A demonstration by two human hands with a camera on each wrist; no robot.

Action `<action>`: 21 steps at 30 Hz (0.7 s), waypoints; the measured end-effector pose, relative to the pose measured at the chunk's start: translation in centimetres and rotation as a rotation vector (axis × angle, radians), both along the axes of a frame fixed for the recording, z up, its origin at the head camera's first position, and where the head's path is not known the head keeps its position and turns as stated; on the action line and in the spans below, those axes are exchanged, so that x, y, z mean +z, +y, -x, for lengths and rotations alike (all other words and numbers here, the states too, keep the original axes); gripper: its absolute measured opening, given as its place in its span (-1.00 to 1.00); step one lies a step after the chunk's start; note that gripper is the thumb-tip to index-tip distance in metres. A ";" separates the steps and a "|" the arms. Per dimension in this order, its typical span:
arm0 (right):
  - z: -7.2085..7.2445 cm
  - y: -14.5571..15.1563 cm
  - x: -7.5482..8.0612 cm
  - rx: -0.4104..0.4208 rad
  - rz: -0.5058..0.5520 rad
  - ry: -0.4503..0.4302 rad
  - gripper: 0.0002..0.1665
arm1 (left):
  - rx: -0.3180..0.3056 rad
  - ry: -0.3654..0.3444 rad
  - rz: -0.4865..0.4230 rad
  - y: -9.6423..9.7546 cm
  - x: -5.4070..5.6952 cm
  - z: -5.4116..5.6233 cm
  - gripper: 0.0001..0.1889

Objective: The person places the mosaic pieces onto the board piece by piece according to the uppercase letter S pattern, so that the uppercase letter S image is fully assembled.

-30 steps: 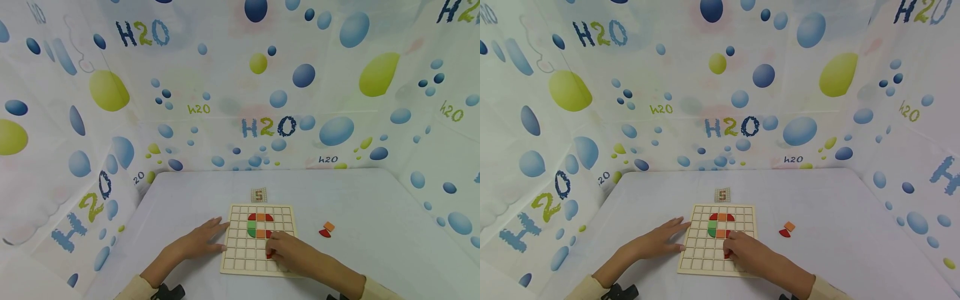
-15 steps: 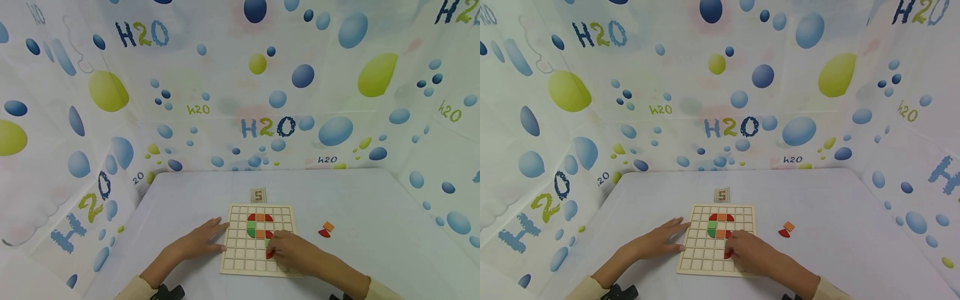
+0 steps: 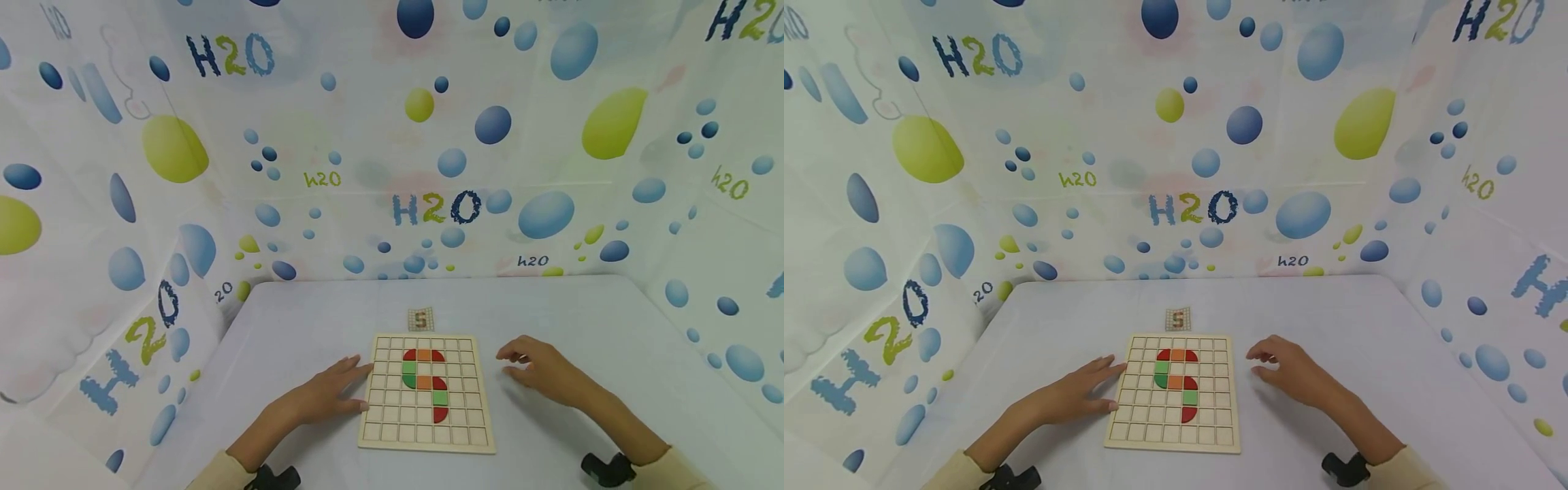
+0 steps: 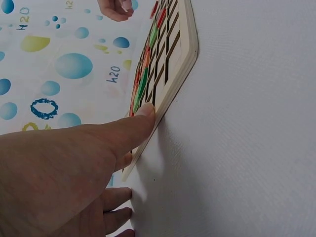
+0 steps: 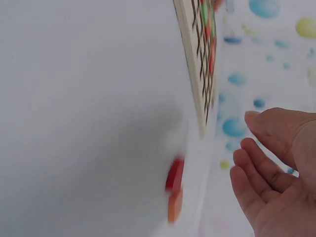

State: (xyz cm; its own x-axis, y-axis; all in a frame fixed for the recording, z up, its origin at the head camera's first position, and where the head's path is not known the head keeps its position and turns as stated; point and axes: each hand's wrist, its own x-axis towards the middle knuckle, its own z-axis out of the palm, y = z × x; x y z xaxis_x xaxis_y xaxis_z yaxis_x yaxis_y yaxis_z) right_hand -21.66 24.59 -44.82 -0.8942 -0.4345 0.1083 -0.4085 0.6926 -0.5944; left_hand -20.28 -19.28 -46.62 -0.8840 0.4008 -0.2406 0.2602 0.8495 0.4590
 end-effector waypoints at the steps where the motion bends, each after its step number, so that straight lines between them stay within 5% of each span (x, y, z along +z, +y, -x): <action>1: 0.3 0.9 0.0 -0.020 0.014 -0.022 -0.72 | 0.001 0.002 0.002 0.0 0.0 0.0 -0.16; 11: 2.3 6.9 -1.8 -0.027 0.104 -0.291 -0.46 | -0.009 0.009 0.007 -0.1 -0.1 0.0 -0.17; 21: 2.7 6.9 -2.9 -0.028 -0.016 -0.233 -0.62 | -0.011 0.000 -0.007 -0.1 -0.2 0.2 -0.17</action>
State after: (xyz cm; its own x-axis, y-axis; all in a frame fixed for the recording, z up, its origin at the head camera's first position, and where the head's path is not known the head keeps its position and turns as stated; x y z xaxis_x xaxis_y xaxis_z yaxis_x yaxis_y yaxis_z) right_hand -24.37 31.50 -47.72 -0.9061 -0.4087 -0.1090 -0.2419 0.7120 -0.6592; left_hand -20.44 -19.42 -46.82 -0.8795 0.4125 -0.2373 0.2699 0.8431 0.4651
